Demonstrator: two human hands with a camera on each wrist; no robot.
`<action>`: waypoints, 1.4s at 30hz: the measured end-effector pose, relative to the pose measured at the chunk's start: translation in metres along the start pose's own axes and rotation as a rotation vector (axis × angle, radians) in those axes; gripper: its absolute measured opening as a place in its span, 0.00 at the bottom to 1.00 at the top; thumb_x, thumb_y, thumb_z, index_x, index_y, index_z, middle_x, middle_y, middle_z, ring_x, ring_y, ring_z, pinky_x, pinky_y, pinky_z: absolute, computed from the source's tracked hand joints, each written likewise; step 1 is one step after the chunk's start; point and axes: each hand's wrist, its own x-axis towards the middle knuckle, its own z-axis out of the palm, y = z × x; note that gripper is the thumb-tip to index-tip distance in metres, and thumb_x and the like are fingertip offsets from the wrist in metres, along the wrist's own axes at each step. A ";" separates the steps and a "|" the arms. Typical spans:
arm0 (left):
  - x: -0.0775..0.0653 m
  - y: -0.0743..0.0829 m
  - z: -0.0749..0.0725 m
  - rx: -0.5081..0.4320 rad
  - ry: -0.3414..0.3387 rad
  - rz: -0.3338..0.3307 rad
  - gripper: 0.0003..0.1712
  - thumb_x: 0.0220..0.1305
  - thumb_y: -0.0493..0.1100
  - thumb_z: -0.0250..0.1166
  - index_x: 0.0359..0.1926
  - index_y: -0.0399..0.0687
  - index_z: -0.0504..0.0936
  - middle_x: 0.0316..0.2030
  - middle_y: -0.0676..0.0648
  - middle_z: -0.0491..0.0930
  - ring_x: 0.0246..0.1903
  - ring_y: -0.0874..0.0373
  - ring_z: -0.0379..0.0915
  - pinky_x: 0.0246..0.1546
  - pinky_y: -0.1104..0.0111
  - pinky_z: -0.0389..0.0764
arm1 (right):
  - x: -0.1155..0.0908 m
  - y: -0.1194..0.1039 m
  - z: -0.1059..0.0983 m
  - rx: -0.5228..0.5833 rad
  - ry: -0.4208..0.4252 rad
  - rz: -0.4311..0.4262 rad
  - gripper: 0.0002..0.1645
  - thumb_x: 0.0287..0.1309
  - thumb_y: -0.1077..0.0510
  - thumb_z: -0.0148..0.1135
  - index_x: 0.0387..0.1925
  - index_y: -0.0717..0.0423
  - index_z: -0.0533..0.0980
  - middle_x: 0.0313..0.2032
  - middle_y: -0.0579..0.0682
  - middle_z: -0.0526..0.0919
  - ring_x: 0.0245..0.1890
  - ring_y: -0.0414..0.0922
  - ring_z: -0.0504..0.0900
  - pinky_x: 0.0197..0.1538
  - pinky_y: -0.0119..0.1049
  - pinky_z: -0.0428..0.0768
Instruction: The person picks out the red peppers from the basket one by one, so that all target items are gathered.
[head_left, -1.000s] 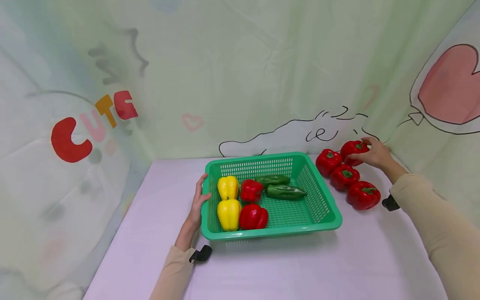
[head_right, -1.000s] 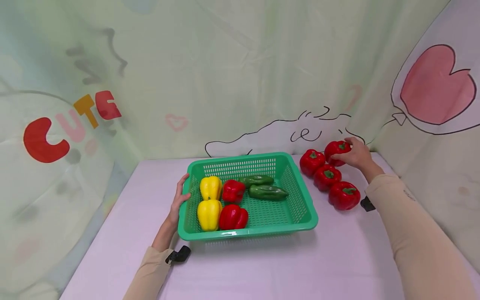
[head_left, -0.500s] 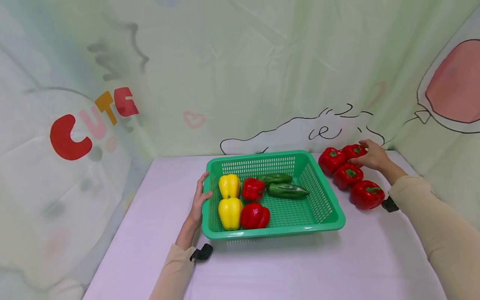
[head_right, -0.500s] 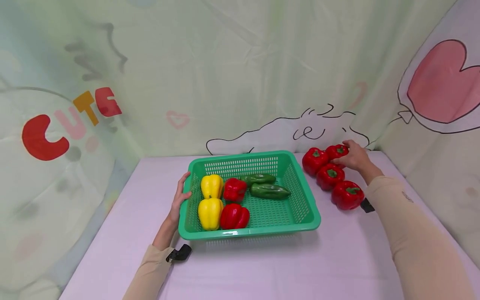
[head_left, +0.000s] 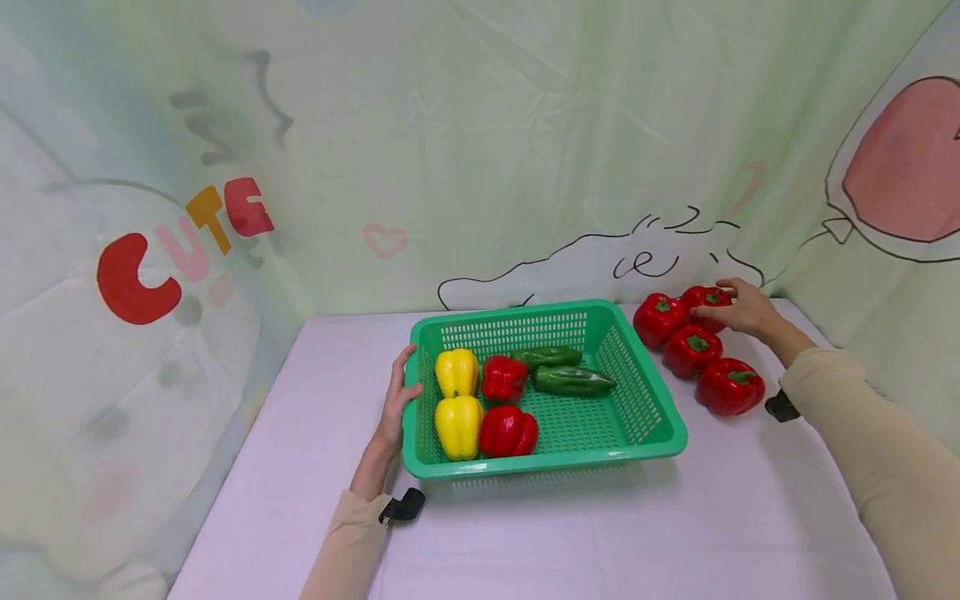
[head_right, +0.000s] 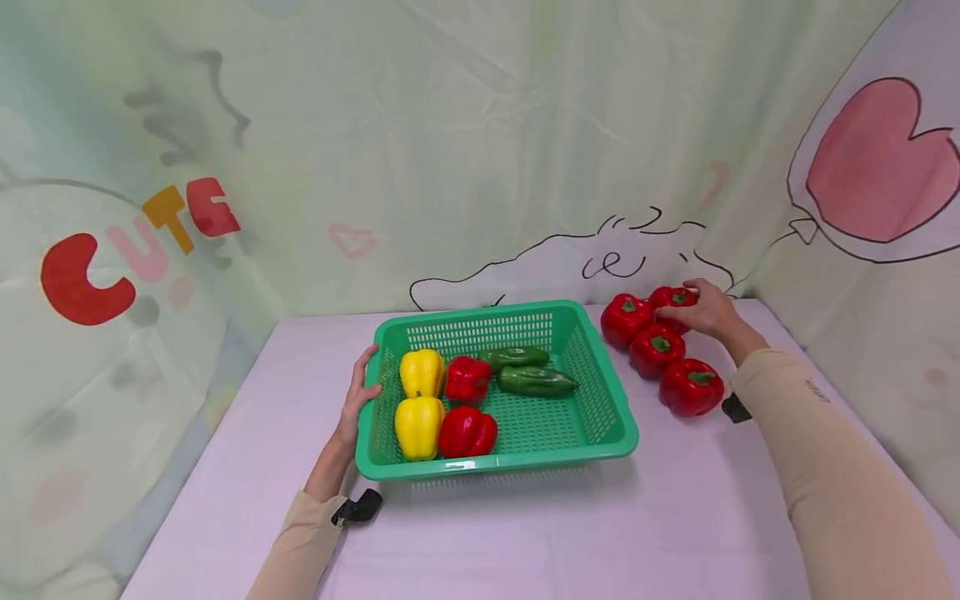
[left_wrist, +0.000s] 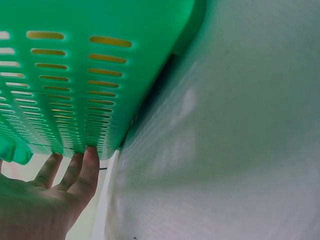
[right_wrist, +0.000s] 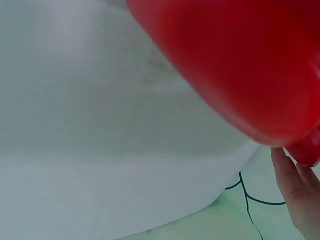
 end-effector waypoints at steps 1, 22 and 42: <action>0.000 0.000 0.000 -0.002 0.000 0.001 0.38 0.68 0.45 0.43 0.77 0.56 0.44 0.76 0.42 0.46 0.70 0.42 0.50 0.66 0.44 0.57 | -0.001 0.001 -0.001 0.000 -0.001 0.005 0.57 0.62 0.44 0.62 0.71 0.76 0.42 0.65 0.81 0.50 0.61 0.75 0.56 0.56 0.66 0.70; -0.002 0.007 -0.003 -0.026 -0.011 0.002 0.37 0.68 0.44 0.42 0.77 0.56 0.44 0.76 0.42 0.47 0.70 0.43 0.51 0.65 0.47 0.59 | -0.028 -0.028 -0.029 -0.011 0.024 -0.031 0.51 0.66 0.41 0.56 0.71 0.73 0.48 0.65 0.81 0.52 0.63 0.75 0.55 0.57 0.69 0.67; -0.002 0.004 0.001 -0.035 -0.020 -0.003 0.38 0.68 0.45 0.42 0.77 0.56 0.43 0.75 0.40 0.48 0.69 0.41 0.53 0.64 0.44 0.60 | -0.073 -0.152 0.010 0.004 -0.109 -0.337 0.37 0.68 0.48 0.57 0.69 0.66 0.61 0.63 0.71 0.68 0.61 0.67 0.70 0.57 0.59 0.73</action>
